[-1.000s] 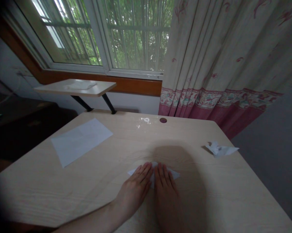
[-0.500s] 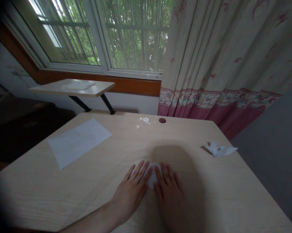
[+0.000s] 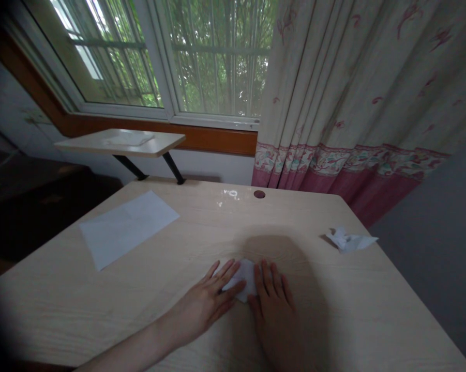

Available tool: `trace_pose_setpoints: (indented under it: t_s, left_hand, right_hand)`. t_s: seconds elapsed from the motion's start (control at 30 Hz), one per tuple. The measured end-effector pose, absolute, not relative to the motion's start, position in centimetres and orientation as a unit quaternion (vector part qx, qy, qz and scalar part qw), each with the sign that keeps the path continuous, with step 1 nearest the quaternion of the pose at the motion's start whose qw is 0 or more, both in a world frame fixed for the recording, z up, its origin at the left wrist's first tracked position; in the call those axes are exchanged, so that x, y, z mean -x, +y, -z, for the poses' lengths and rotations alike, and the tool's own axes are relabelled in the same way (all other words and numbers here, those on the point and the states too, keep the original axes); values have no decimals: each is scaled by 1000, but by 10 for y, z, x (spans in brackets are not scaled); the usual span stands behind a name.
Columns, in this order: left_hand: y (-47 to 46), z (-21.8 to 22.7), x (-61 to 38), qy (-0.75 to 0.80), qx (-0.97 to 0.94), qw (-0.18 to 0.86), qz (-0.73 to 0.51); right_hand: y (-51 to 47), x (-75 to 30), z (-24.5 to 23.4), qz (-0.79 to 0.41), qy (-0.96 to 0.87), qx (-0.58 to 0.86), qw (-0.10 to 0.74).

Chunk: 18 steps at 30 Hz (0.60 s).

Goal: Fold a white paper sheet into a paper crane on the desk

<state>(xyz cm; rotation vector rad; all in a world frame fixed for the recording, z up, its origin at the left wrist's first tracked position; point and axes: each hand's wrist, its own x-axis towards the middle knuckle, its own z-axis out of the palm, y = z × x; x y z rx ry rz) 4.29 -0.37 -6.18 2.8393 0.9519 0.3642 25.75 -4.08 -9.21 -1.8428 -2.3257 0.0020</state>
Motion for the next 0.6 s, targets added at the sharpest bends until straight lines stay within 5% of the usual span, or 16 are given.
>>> trace_pose_setpoints:
  t_s: [0.27, 0.6]
  left_hand:
    - [7, 54, -45, 243, -953, 121, -133]
    - [27, 62, -46, 184, -965, 44, -181]
  right_hand:
    - [-38, -257, 104, 16, -772, 623, 121]
    - [-38, -259, 108, -93, -788, 562, 232]
